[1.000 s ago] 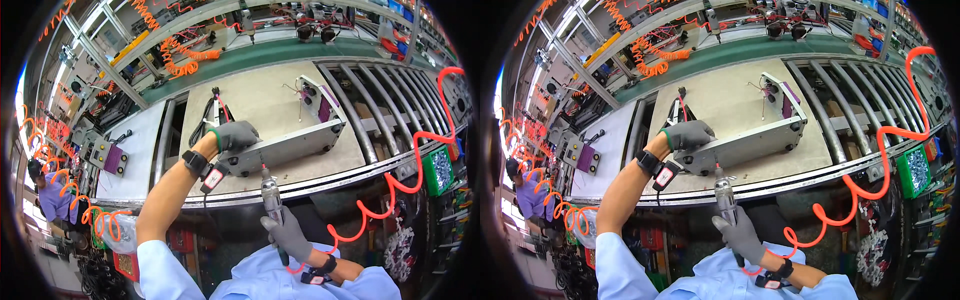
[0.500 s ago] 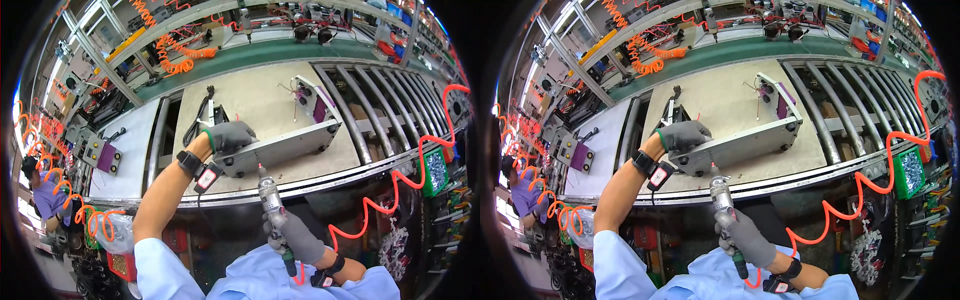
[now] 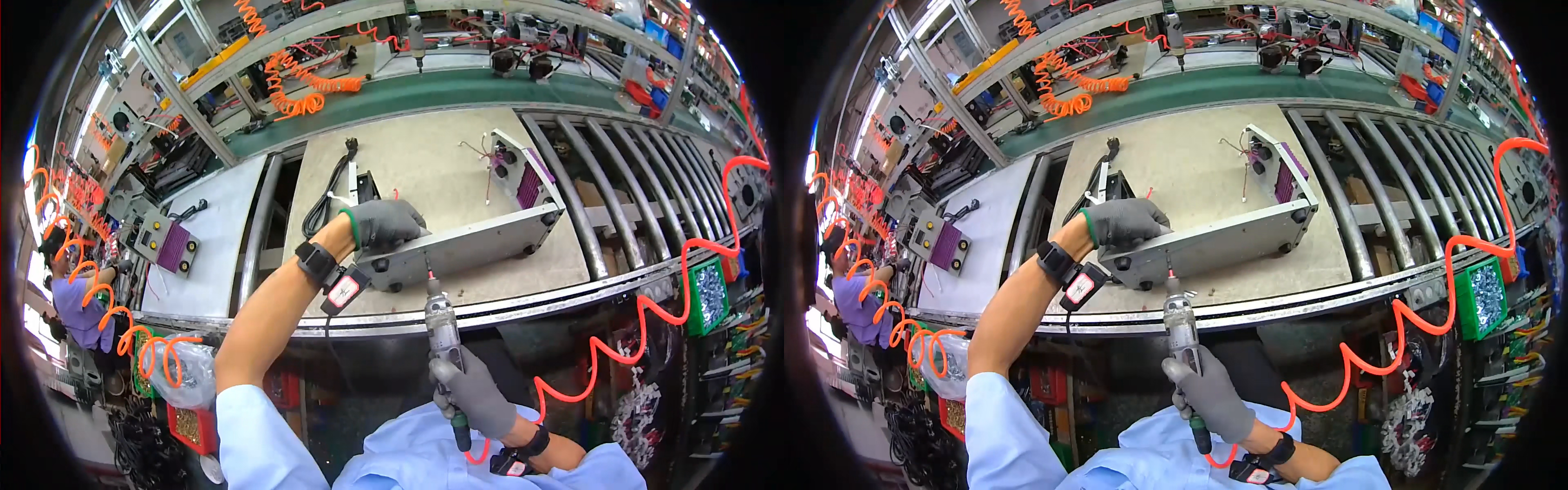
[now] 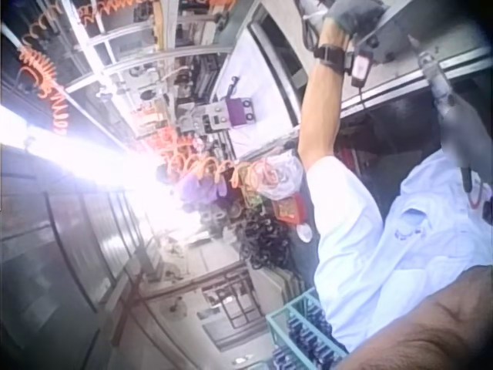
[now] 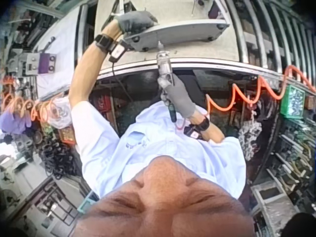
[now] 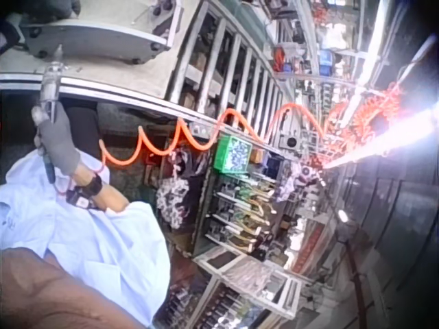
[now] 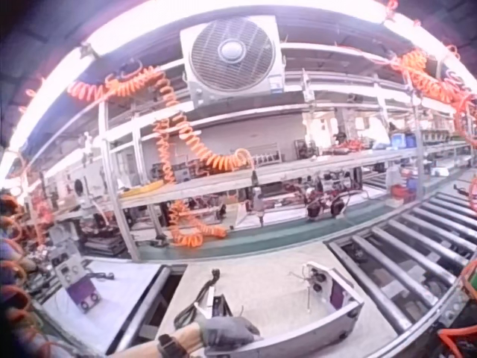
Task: The recorder is assembling an industrial electronic unit on a factory conveyor line, using an electric screwdriver to secure a PCB and other internal components.
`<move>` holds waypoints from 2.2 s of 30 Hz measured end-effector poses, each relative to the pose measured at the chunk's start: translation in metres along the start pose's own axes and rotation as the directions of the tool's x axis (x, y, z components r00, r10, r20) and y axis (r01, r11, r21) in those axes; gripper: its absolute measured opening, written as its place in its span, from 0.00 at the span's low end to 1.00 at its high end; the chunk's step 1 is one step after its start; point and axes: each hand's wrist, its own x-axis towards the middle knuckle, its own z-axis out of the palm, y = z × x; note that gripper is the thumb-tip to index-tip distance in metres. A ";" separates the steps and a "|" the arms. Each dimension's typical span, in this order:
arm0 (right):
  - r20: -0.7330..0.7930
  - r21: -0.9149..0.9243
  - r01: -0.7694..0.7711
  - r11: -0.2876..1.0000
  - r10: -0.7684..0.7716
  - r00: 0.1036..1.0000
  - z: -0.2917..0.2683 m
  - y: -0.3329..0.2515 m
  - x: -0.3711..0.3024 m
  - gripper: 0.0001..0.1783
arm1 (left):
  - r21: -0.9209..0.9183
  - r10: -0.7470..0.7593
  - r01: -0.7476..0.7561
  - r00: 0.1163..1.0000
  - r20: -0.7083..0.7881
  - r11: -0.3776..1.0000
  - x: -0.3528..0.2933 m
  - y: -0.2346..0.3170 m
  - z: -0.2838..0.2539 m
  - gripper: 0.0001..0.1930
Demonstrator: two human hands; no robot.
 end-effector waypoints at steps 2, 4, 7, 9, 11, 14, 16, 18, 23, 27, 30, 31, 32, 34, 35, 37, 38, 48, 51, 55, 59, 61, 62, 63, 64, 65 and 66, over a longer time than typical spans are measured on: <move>-0.005 -0.009 0.001 1.000 -0.001 1.000 -0.001 0.000 -0.001 0.19 | 0.024 0.021 -0.022 0.999 0.031 0.999 0.002 0.002 -0.002 0.14; 0.032 -0.075 0.032 0.997 -0.029 0.999 -0.006 0.002 -0.001 0.19 | 0.040 0.026 -0.027 1.000 0.016 0.999 0.004 0.001 -0.001 0.15; 0.171 0.004 0.047 0.999 -0.047 0.984 -0.021 0.007 0.002 0.19 | 0.104 0.048 -0.045 0.999 -0.025 0.994 0.005 -0.003 -0.001 0.17; 0.118 0.071 0.040 0.997 -0.048 0.992 -0.014 0.004 -0.002 0.21 | 0.151 0.067 -0.059 0.996 -0.051 0.987 0.003 -0.003 -0.002 0.18; 0.066 0.138 0.037 0.990 -0.046 0.997 -0.012 0.002 -0.003 0.25 | 0.072 0.002 -0.001 1.000 -0.011 0.997 0.000 0.000 -0.001 0.20; 0.049 0.202 -0.026 0.979 0.017 0.999 -0.017 0.008 -0.001 0.28 | 0.106 0.038 -0.035 0.999 -0.027 0.994 0.001 0.000 0.001 0.20; 0.094 0.177 -0.063 0.982 0.047 0.994 -0.025 0.010 0.003 0.30 | 0.101 0.081 -0.078 0.996 -0.024 0.992 -0.001 0.001 0.004 0.20; 0.106 0.115 -0.042 0.992 0.030 0.994 -0.030 0.011 0.006 0.31 | 0.098 0.068 -0.064 0.997 -0.039 0.993 -0.004 0.003 0.004 0.19; 0.105 -0.072 -0.047 0.996 0.054 0.993 -0.019 -0.002 0.002 0.32 | 0.082 0.066 -0.065 0.998 -0.008 0.995 0.003 -0.005 0.005 0.19; 0.131 -0.007 -0.128 0.992 0.127 0.983 -0.021 0.001 0.006 0.30 | 0.053 0.062 -0.059 0.997 -0.048 0.997 0.000 -0.001 0.005 0.19; 0.119 0.088 -0.091 0.992 0.080 0.990 -0.017 0.002 0.007 0.31 | 0.071 0.059 -0.058 0.998 -0.014 0.996 0.000 -0.003 0.003 0.19; 0.083 0.210 -0.044 0.977 0.027 0.996 -0.015 0.002 0.006 0.32 | 0.083 0.064 -0.063 0.998 -0.006 0.995 0.000 -0.004 0.002 0.19; 0.082 0.207 -0.043 0.977 0.026 0.996 -0.020 0.006 0.008 0.32 | 0.081 0.066 -0.065 0.998 -0.007 0.995 0.000 -0.003 0.003 0.19; 0.172 0.187 -0.104 0.977 0.072 0.982 -0.028 0.015 0.011 0.33 | 0.070 0.104 -0.102 0.994 -0.032 0.992 -0.007 0.004 0.006 0.18; 0.171 0.188 -0.103 0.977 0.071 0.983 -0.028 0.017 0.009 0.33 | 0.070 0.105 -0.103 0.994 -0.032 0.992 -0.007 0.005 0.006 0.18; 0.125 0.162 -0.035 0.986 0.014 0.992 -0.020 0.008 0.003 0.32 | -0.002 0.083 -0.083 0.996 0.007 0.997 -0.007 0.003 0.005 0.17; 0.126 0.162 -0.034 0.986 0.014 0.992 -0.020 0.008 0.004 0.32 | -0.002 0.082 -0.082 0.997 0.006 0.997 -0.005 0.002 0.005 0.17; 0.217 0.463 -0.255 0.849 0.170 0.961 -0.057 0.023 0.020 0.20 | 0.045 0.104 -0.103 0.995 -0.011 0.994 -0.006 0.000 0.004 0.16; 0.163 0.447 -0.263 0.855 0.211 0.964 -0.062 0.026 0.021 0.19 | 0.066 0.108 -0.106 0.994 -0.027 0.992 -0.006 0.002 0.006 0.16; 0.160 0.416 -0.278 0.866 0.231 0.960 -0.062 0.025 0.019 0.18 | 0.046 0.079 -0.078 0.997 -0.010 0.996 -0.011 0.006 0.004 0.16; 0.215 0.370 -0.293 0.881 0.226 0.950 -0.060 0.022 0.018 0.17 | 0.058 0.077 -0.077 0.997 0.001 0.995 -0.006 0.002 0.004 0.15; 0.097 0.326 -0.260 0.909 0.241 0.966 -0.053 0.020 0.018 0.16 | 0.037 0.075 -0.075 0.997 -0.002 0.997 -0.002 -0.001 0.005 0.15; 0.098 0.328 -0.260 0.908 0.241 0.966 -0.050 0.018 0.018 0.16 | 0.039 0.074 -0.073 0.997 -0.001 0.997 -0.002 -0.002 0.005 0.15; 0.059 0.354 -0.222 0.909 0.215 0.975 -0.046 0.016 0.015 0.16 | 0.041 0.082 -0.082 0.997 -0.008 0.996 -0.003 -0.001 0.005 0.16; 0.018 0.377 -0.183 0.908 0.190 0.982 -0.043 0.012 0.012 0.16 | 0.043 0.092 -0.091 0.996 -0.016 0.995 -0.005 0.000 0.006 0.16; 0.016 0.374 -0.183 0.909 0.191 0.982 -0.040 0.006 0.007 0.16 | 0.039 0.094 -0.093 0.995 -0.018 0.995 -0.006 0.001 0.005 0.16; 0.026 0.270 -0.157 0.950 0.156 0.987 -0.039 -0.001 0.001 0.20 | 0.048 0.104 -0.104 0.995 -0.009 0.993 -0.007 0.005 0.004 0.16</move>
